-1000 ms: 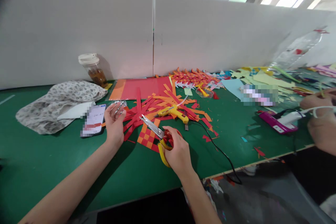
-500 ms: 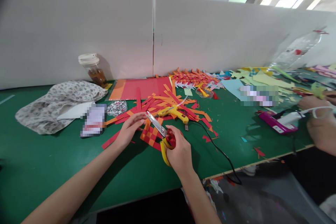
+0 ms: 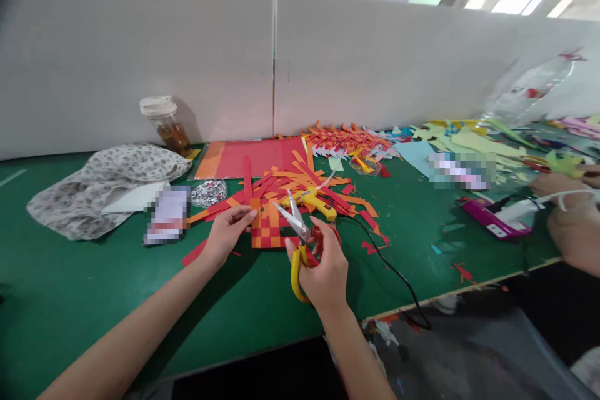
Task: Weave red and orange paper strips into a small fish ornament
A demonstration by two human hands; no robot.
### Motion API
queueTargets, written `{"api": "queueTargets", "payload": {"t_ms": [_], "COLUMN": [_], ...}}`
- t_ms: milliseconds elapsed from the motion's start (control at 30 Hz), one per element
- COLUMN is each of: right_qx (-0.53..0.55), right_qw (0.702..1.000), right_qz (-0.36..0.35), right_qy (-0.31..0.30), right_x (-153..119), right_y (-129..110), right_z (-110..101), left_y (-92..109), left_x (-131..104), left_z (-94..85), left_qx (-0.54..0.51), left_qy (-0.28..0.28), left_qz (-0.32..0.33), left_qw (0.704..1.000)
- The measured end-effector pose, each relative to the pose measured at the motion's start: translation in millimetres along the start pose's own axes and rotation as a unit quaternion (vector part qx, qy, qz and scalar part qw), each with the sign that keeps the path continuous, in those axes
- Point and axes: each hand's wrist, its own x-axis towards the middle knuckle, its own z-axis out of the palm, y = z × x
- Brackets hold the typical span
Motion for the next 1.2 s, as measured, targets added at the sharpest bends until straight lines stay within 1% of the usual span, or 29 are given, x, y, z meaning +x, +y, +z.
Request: {"api": "queueTargets", "payload": {"t_ms": [167, 267, 467, 600, 767, 1200], "right_qx": [-0.089, -0.13, -0.134, -0.126, -0.127, -0.119], "right_qw": [0.99, 0.982, 0.98, 0.979, 0.979, 0.979], "right_qz": [-0.037, -0.046, -0.048, -0.051, -0.049, -0.051], "right_qy": [-0.1, -0.126, -0.142, -0.149, -0.152, -0.154], "right_x": [0, 0, -1, -1, -1, -1], "right_y": [1, 1, 2, 2, 1, 1], "right_z": [5, 7, 6, 6, 6, 4], "left_y": [7, 10, 15, 15, 14, 13], "left_x": [-6, -11, -20, -22, -22, -21], "left_z": [4.2, 8.5, 15.8, 16.7, 15.5, 15.8], "left_qx": [-0.041, -0.072, -0.127, -0.134, -0.137, -0.14], "left_qy": [-0.016, -0.032, -0.079, -0.092, -0.115, -0.103], "left_qz": [-0.008, -0.009, -0.036, -0.057, -0.066, -0.028], "left_qw": [0.999, 0.997, 0.988, 0.985, 0.982, 0.984]}}
